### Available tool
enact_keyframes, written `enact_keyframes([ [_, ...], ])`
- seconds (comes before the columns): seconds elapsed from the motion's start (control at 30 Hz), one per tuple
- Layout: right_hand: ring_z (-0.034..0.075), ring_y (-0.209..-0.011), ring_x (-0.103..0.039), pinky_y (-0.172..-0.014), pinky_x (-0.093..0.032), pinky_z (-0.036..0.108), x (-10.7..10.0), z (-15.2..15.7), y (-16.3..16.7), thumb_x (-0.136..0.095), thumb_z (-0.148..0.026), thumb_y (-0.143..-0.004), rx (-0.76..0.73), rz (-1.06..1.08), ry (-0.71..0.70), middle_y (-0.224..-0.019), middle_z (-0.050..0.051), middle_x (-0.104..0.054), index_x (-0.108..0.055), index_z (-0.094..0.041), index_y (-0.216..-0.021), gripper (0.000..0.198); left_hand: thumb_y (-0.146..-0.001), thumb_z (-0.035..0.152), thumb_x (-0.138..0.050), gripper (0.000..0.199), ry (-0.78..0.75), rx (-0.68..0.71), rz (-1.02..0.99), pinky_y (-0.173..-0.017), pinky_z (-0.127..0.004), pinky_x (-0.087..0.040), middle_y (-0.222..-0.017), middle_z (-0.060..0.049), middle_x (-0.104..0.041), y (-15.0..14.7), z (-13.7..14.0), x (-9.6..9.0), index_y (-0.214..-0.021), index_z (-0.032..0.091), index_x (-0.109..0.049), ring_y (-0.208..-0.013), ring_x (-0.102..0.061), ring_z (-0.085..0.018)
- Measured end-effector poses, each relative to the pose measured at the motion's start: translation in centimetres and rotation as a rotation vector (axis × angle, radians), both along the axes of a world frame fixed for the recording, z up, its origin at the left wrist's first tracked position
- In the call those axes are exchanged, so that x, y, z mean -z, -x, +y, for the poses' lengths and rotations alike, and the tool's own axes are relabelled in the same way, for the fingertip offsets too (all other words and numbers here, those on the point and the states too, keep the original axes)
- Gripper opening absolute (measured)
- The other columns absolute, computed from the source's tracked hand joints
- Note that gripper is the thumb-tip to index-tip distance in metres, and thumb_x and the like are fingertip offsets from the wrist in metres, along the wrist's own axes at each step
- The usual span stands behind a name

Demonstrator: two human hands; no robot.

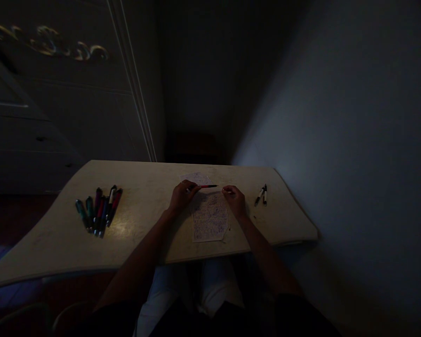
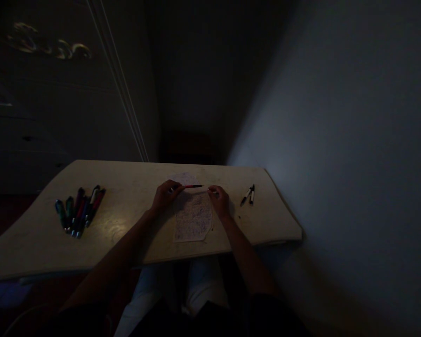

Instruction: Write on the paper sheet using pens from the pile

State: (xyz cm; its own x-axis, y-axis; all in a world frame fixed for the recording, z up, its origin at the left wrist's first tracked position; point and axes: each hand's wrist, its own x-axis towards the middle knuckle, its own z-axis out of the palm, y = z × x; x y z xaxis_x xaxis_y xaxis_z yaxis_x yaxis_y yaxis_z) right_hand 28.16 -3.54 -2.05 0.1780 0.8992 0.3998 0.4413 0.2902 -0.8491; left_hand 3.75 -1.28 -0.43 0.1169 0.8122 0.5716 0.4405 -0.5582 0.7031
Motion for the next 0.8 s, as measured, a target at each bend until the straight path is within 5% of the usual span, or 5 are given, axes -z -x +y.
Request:
enact_keyframes([
  [0.13,0.020,-0.089,-0.066,-0.082,-0.053,0.033,-0.41,-0.16,0.01,-0.062,-0.039,-0.083,-0.008,0.053,-0.036,-0.097,0.007,-0.071,-0.068,-0.020,-0.106,0.030,-0.087,0.044,-0.065,0.025,-0.007,0.018,-0.010,-0.066,-0.030,-0.051,-0.078,-0.004,-0.067,-0.02,-0.07,-0.17,-0.083,0.020,-0.068,-0.070,-0.062,-0.016],
  [0.33,0.020,-0.083,-0.067,-0.078,-0.054,0.034,-0.39,-0.17,0.05,-0.064,-0.044,-0.081,-0.008,0.100,-0.008,-0.089,0.006,-0.071,-0.069,-0.020,-0.088,0.025,-0.088,0.042,-0.065,0.023,-0.017,0.070,-0.030,-0.068,-0.030,-0.051,-0.078,-0.004,-0.068,-0.16,-0.36,-0.52,-0.083,0.020,-0.068,-0.071,-0.062,-0.016],
  [0.8,0.023,-0.091,-0.069,-0.088,-0.054,0.037,-0.37,-0.20,0.22,-0.070,-0.042,-0.077,-0.054,0.132,0.045,-0.094,0.006,-0.076,-0.073,-0.021,-0.089,0.024,-0.088,0.038,-0.064,0.019,-0.012,0.060,-0.043,-0.069,-0.030,-0.052,-0.081,-0.004,-0.068,-0.13,-0.43,-0.75,-0.085,0.020,-0.069,-0.073,-0.062,-0.016],
])
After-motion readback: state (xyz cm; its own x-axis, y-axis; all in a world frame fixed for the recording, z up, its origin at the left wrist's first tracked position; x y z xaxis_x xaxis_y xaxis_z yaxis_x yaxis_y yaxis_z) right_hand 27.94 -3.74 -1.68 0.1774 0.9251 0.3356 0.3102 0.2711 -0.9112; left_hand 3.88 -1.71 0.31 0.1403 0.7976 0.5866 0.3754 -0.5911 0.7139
